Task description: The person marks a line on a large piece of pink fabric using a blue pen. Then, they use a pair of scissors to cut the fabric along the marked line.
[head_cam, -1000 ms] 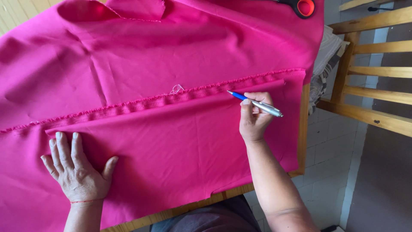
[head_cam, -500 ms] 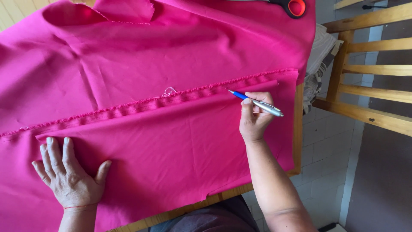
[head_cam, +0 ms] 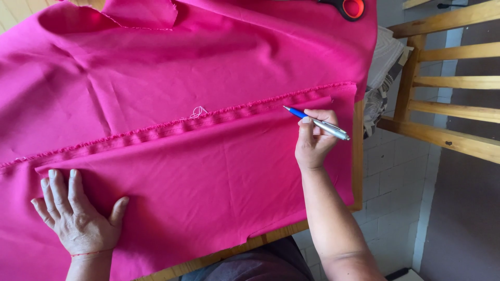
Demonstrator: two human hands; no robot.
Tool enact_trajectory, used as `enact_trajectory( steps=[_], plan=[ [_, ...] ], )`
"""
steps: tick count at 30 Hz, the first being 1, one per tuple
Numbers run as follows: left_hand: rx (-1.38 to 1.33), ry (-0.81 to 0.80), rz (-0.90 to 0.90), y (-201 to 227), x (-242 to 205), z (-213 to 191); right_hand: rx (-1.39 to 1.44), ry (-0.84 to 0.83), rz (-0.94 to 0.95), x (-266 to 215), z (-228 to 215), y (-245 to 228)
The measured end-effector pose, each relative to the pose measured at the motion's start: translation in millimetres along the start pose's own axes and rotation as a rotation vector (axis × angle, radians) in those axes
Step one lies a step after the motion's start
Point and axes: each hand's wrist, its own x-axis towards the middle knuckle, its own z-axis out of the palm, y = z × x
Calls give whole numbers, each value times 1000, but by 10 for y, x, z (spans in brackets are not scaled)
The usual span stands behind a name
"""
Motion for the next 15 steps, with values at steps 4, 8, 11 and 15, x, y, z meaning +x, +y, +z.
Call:
enact_trajectory(
  steps=[4,8,11,15],
  plan=[
    [4,7,16,39,20,-28,-12,5,-10,39,-41,20],
    [12,19,29,31,13,-22,6,1,-9,82,-58,36],
    [18,25,38,39,13,-23,2,11,-5,107,-60,23],
    [26,35,48,21,4,-12,-20,50,0,114,-135,49]
  ],
)
